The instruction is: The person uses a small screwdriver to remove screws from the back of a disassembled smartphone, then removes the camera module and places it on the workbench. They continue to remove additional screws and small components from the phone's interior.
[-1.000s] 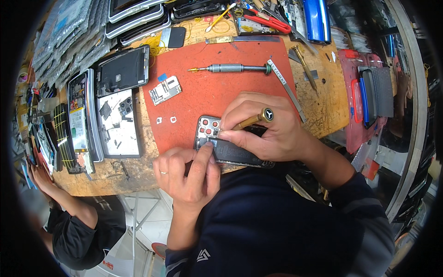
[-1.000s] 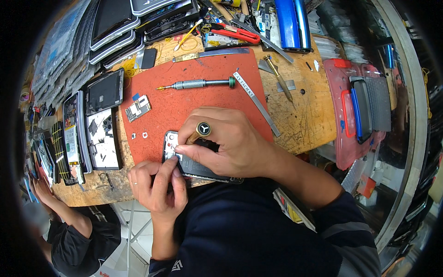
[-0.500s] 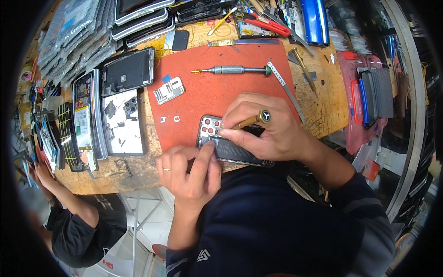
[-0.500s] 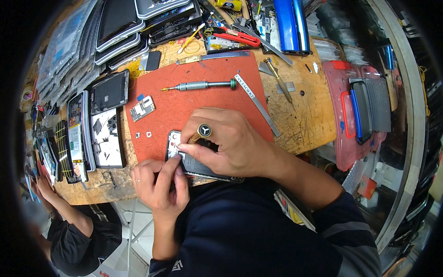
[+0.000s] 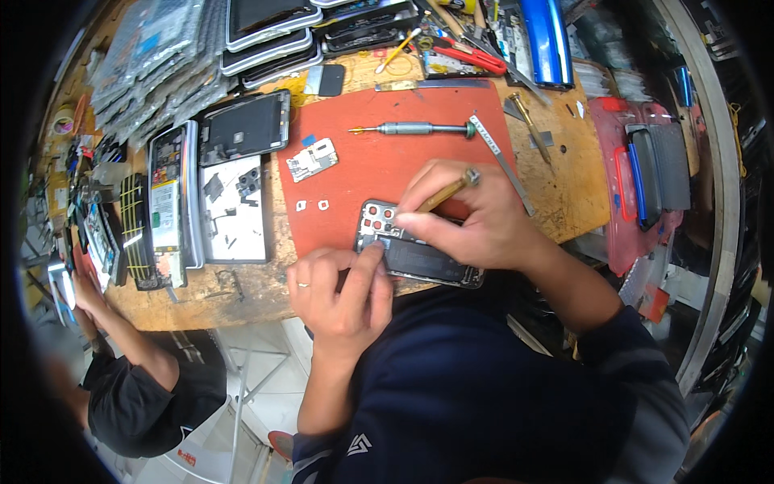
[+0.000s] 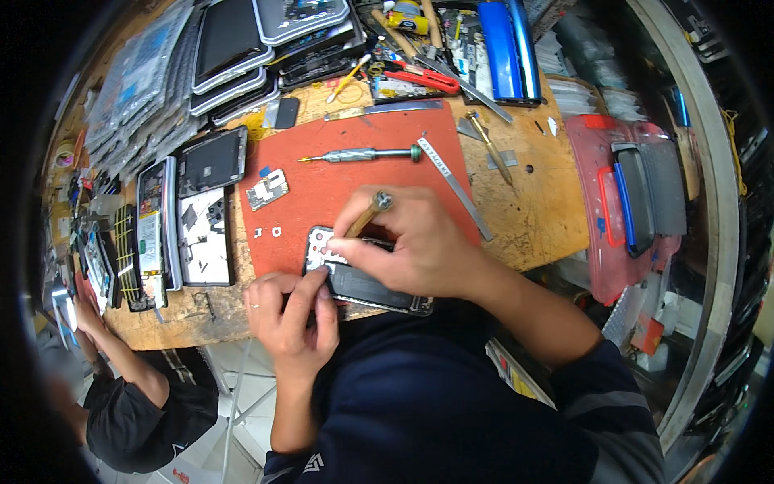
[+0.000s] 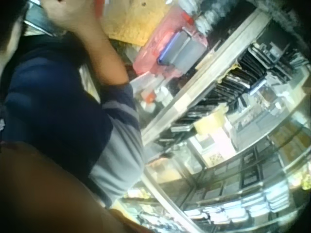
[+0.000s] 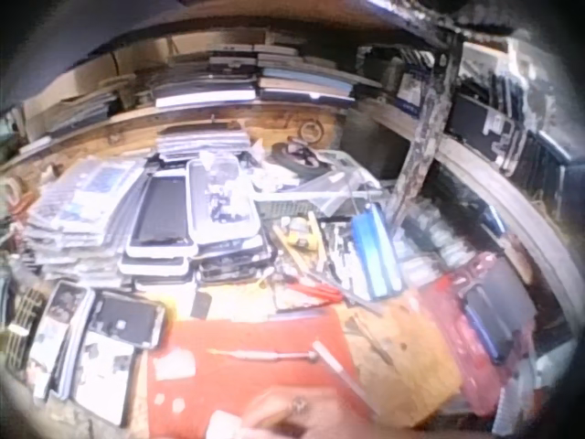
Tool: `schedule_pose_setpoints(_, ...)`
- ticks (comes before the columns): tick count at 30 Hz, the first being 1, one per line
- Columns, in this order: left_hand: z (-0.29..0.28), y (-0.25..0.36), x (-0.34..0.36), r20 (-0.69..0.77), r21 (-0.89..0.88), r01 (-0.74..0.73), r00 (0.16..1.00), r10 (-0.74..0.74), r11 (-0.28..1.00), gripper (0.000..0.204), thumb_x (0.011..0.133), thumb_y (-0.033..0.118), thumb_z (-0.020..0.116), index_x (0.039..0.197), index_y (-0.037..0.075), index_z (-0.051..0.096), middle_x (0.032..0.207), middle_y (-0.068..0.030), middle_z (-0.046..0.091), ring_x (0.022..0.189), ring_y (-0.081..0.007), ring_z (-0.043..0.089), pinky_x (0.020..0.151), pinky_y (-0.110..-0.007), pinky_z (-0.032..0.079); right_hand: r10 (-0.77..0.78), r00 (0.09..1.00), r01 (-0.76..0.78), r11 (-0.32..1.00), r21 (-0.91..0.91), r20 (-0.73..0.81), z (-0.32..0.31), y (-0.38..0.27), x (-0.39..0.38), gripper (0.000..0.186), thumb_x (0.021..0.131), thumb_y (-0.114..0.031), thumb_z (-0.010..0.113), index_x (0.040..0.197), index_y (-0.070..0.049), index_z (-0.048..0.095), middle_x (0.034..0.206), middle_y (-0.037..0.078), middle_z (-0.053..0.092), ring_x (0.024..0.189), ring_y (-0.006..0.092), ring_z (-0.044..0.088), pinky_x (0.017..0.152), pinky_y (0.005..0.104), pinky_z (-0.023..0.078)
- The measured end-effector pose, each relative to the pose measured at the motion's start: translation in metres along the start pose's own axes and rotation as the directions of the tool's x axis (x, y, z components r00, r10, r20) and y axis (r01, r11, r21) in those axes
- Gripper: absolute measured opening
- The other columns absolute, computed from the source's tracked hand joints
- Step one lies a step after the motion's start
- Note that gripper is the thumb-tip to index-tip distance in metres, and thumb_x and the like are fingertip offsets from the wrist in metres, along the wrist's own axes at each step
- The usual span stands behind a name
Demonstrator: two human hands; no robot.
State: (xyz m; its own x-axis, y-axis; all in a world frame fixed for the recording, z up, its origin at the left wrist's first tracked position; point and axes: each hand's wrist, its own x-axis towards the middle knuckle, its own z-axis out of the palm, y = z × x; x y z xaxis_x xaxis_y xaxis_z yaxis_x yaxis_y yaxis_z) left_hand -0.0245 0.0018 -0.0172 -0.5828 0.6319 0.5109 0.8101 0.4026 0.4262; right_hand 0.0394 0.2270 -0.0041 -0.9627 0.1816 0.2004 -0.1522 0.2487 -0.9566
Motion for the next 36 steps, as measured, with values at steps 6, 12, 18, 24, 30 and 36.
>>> schedule_pose_setpoints(6, -0.009, 0.001, 0.004, -0.002, -0.102, 0.065, 0.998, -0.065, 0.993, 0.026, 0.081, 0.003, 0.08, 0.107, 0.007, 0.082, 0.093, -0.0056, 0.069, 0.088, -0.0268, 0.067, 0.081, -0.041, 0.048, 0.164, 0.967, -0.062, 0.894, 0.443, -0.194, -0.008, -0.001, 0.0, 0.012, 0.109, -0.008, 0.071, 0.118, -0.001, 0.068, 0.103, 0.005, 0.073, 0.096, 0.0114, 0.071, 0.086, 0.0282, 0.058)
schedule_pose_setpoints(12, -0.04, -0.024, 0.032, -0.103, 0.155, 0.288, 0.956, -0.275, 0.945, 0.012, 0.097, -0.002, 0.076, 0.109, -0.001, 0.078, 0.097, -0.0132, 0.075, 0.09, -0.0298, 0.068, 0.085, -0.041, 0.053, 0.231, 0.94, -0.218, 0.973, 0.077, -0.253, -0.039, -0.022, -0.01, 0.018, 0.106, -0.003, 0.062, 0.122, 0.001, 0.069, 0.099, 0.005, 0.069, 0.087, 0.0096, 0.064, 0.083, 0.029, 0.053)
schedule_pose_setpoints(18, -0.033, -0.035, 0.052, -0.024, 0.213, 0.238, 0.971, -0.239, 0.947, 0.011, 0.095, 0.005, 0.08, 0.105, 0.007, 0.081, 0.094, -0.0091, 0.072, 0.093, -0.031, 0.066, 0.086, -0.045, 0.048, 0.181, 0.943, -0.284, 0.878, -0.385, -0.28, -0.039, -0.029, -0.025, 0.018, 0.096, 0.006, 0.066, 0.112, -0.001, 0.073, 0.097, 0.009, 0.069, 0.085, 0.0186, 0.068, 0.077, 0.0374, 0.054)
schedule_pose_setpoints(24, -0.029, -0.029, 0.054, 0.084, 0.324, 0.202, 0.967, -0.24, 0.924, 0.01, 0.094, 0.008, 0.081, 0.103, 0.01, 0.079, 0.096, -0.0072, 0.072, 0.097, -0.0306, 0.065, 0.089, -0.044, 0.045, -0.227, 0.955, 0.03, 0.719, -0.694, -0.193, -0.04, 0.004, -0.024, 0.023, 0.085, 0.006, 0.074, 0.107, -0.003, 0.074, 0.098, 0.013, 0.067, 0.09, 0.0342, 0.068, 0.079, 0.0454, 0.055)
schedule_pose_setpoints(30, -0.03, -0.028, 0.042, 0.042, 0.19, 0.186, 0.98, -0.197, 0.964, 0.015, 0.092, 0.006, 0.082, 0.106, 0.009, 0.076, 0.101, -0.0072, 0.072, 0.097, -0.0319, 0.064, 0.087, -0.044, 0.044, -0.26, 0.95, 0.052, 0.68, -0.731, -0.175, -0.04, 0.008, -0.027, 0.024, 0.083, 0.006, 0.075, 0.105, -0.003, 0.073, 0.097, 0.012, 0.066, 0.09, 0.0344, 0.068, 0.079, 0.0459, 0.054)
schedule_pose_setpoints(36, -0.027, -0.022, 0.028, 0.042, 0.198, 0.098, 0.993, -0.109, 0.975, 0.016, 0.091, 0.002, 0.083, 0.105, 0.009, 0.079, 0.099, -0.0046, 0.075, 0.096, -0.0279, 0.066, 0.085, -0.041, 0.045, -0.266, 0.951, 0.06, 0.663, -0.747, -0.159, -0.039, 0.005, -0.026, 0.026, 0.082, 0.007, 0.075, 0.106, -0.002, 0.073, 0.098, 0.012, 0.066, 0.091, 0.0345, 0.067, 0.079, 0.0459, 0.053)
